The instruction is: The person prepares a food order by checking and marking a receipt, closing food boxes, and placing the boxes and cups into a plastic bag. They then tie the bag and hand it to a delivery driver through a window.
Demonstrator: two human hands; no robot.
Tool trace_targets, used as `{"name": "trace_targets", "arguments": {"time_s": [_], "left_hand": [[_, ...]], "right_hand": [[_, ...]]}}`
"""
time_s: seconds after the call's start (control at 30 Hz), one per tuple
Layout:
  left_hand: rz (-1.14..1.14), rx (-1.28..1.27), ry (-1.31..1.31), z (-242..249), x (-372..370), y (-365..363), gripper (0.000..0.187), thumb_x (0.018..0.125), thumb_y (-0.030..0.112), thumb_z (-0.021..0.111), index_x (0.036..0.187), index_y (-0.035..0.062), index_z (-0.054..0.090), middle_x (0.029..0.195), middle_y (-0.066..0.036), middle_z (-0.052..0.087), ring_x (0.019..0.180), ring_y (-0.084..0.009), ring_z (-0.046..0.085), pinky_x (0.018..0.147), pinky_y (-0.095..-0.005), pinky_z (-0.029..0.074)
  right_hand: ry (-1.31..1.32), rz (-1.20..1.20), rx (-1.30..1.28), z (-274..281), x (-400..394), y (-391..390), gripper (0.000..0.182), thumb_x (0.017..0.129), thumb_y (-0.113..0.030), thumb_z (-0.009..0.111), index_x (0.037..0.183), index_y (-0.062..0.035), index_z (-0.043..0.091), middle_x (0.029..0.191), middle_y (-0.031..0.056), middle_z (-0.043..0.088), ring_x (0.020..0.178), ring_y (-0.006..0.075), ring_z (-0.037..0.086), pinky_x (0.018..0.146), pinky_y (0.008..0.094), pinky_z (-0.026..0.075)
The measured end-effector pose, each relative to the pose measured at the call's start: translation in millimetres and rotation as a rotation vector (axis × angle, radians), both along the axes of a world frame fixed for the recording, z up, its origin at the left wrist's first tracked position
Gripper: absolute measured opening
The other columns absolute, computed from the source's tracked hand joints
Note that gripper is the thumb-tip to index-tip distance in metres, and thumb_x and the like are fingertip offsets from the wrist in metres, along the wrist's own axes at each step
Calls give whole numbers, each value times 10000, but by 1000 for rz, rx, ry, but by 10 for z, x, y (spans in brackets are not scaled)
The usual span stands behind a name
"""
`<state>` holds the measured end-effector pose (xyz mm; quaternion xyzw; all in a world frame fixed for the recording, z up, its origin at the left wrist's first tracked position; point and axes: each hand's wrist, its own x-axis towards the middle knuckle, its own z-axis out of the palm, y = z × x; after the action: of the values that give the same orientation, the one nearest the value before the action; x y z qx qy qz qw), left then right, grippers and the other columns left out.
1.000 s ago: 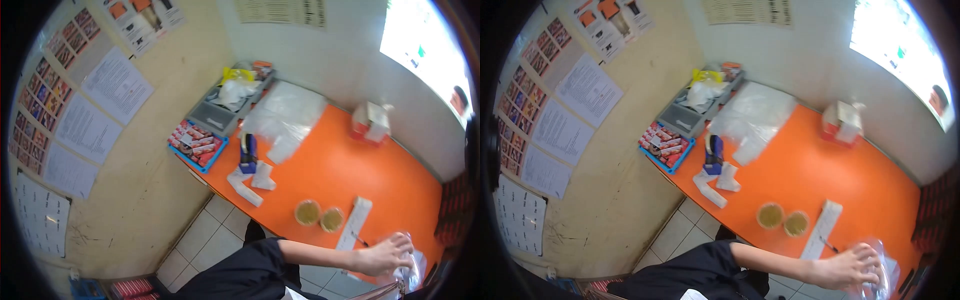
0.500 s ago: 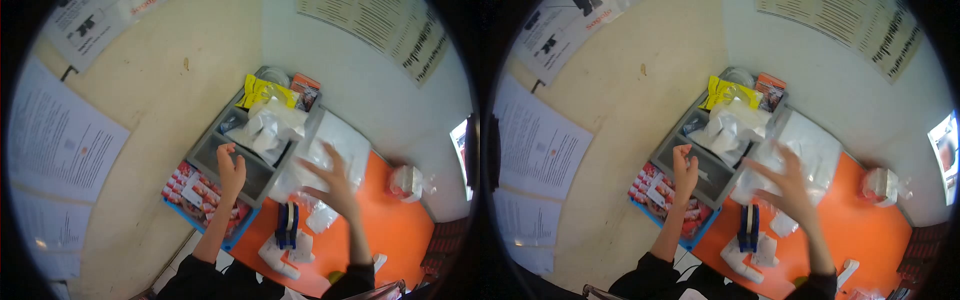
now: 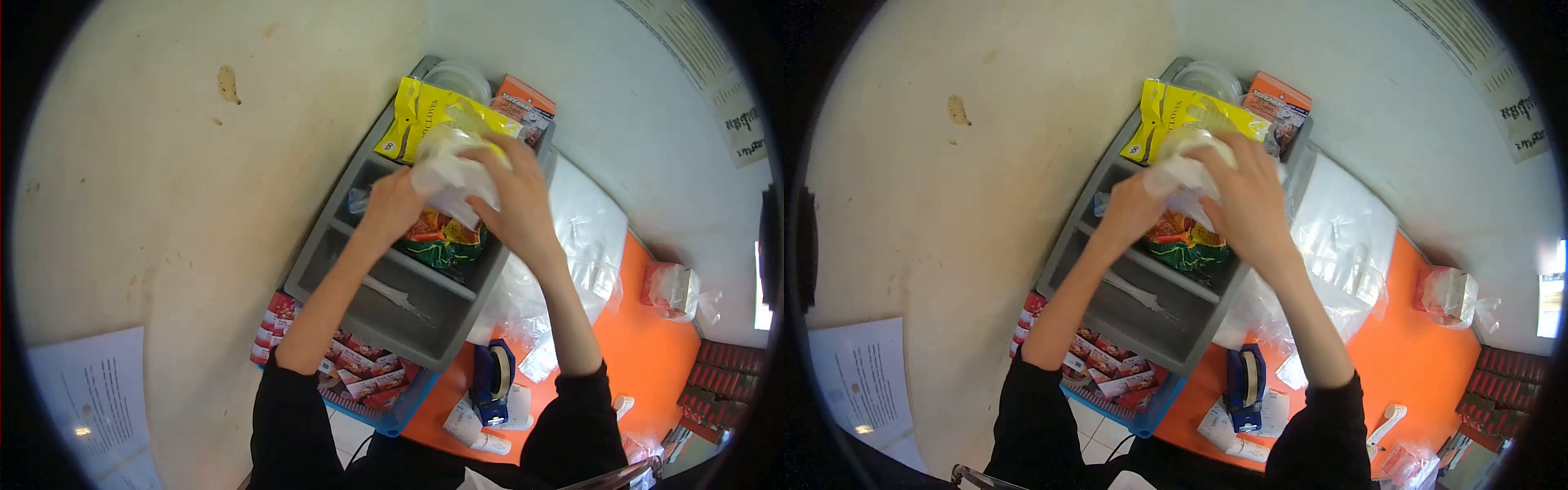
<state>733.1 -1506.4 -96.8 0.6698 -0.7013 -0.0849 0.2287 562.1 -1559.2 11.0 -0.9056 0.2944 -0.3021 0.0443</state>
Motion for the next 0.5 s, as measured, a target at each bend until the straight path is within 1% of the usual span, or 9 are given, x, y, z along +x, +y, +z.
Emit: {"name": "trace_targets", "arguments": {"time_s": [0.03, 0.07, 0.1, 0.13, 0.17, 0.27, 0.37, 0.4, 0.5], "left_hand": [[-57, -44, -18, 29, 132, -37, 416, 711, 25, 631, 1098, 171, 590, 1004, -127, 575, 874, -312, 621, 677, -425, 524], [-111, -90, -37, 78, 208, -48, 411, 712, 13, 619, 1095, 157, 588, 988, -120, 579, 847, -314, 628, 652, -431, 527], [-129, -53, -1, 164, 229, -49, 420, 715, -8, 601, 1111, 130, 564, 1026, -134, 554, 893, -323, 613, 694, -433, 523], [-124, -79, 40, 143, 248, -41, 435, 719, -9, 596, 1128, 134, 549, 1043, -139, 542, 914, -322, 606, 699, -431, 522], [-122, -102, 82, 117, 249, -14, 450, 723, -10, 592, 1144, 137, 534, 1060, -145, 531, 934, -321, 599, 704, -430, 521], [-100, -21, 160, 159, 238, 45, 484, 729, -13, 583, 1184, 134, 503, 1144, -175, 491, 1018, -349, 550, 794, -416, 493], [-96, 124, 227, 191, 184, 143, 551, 739, 15, 601, 1252, 170, 471, 1222, -188, 449, 1120, -373, 482, 912, -444, 431], [-95, 173, 251, 211, 168, 211, 581, 743, 30, 610, 1280, 190, 459, 1244, -188, 436, 1154, -378, 458, 949, -461, 407], [-134, 9, 71, 440, 86, 583, 709, 741, 131, 687, 1372, 277, 399, 1328, -188, 367, 1268, -379, 348, 1034, -558, 263]], "right_hand": [[-18, -94, 177, 47, -111, 167, 356, 660, -2, 660, 981, -155, 640, 1003, 106, 617, 867, 340, 626, 761, 414, 502], [107, -10, 400, -60, -248, 285, 269, 674, -27, 663, 923, -129, 658, 950, 111, 627, 858, 332, 627, 756, 417, 504], [230, 71, 621, -235, -351, 385, 183, 689, -52, 665, 864, -103, 677, 898, 116, 637, 848, 325, 629, 751, 420, 507], [447, 67, 685, -422, -356, 479, 99, 717, -124, 661, 800, -91, 701, 848, 128, 670, 794, 309, 639, 725, 421, 506], [762, 25, 752, -526, -285, 511, 172, 793, -215, 599, 818, -83, 705, 842, 149, 673, 810, 314, 648, 724, 428, 513], [1051, 83, 744, -423, 22, 370, 261, 845, -258, 532, 814, -65, 705, 855, 185, 668, 819, 324, 652, 733, 429, 515], [1136, 172, 756, -773, 184, 340, 325, 872, -276, 490, 806, -24, 684, 854, 204, 666, 838, 333, 651, 738, 431, 513], [1066, 90, 786, -857, 181, 373, 325, 875, -271, 482, 831, -11, 672, 865, 208, 663, 846, 344, 648, 741, 431, 510], [816, -54, 884, -1053, 91, 474, 336, 877, -264, 471, 911, 24, 640, 911, 215, 657, 870, 352, 646, 749, 413, 505]]}}
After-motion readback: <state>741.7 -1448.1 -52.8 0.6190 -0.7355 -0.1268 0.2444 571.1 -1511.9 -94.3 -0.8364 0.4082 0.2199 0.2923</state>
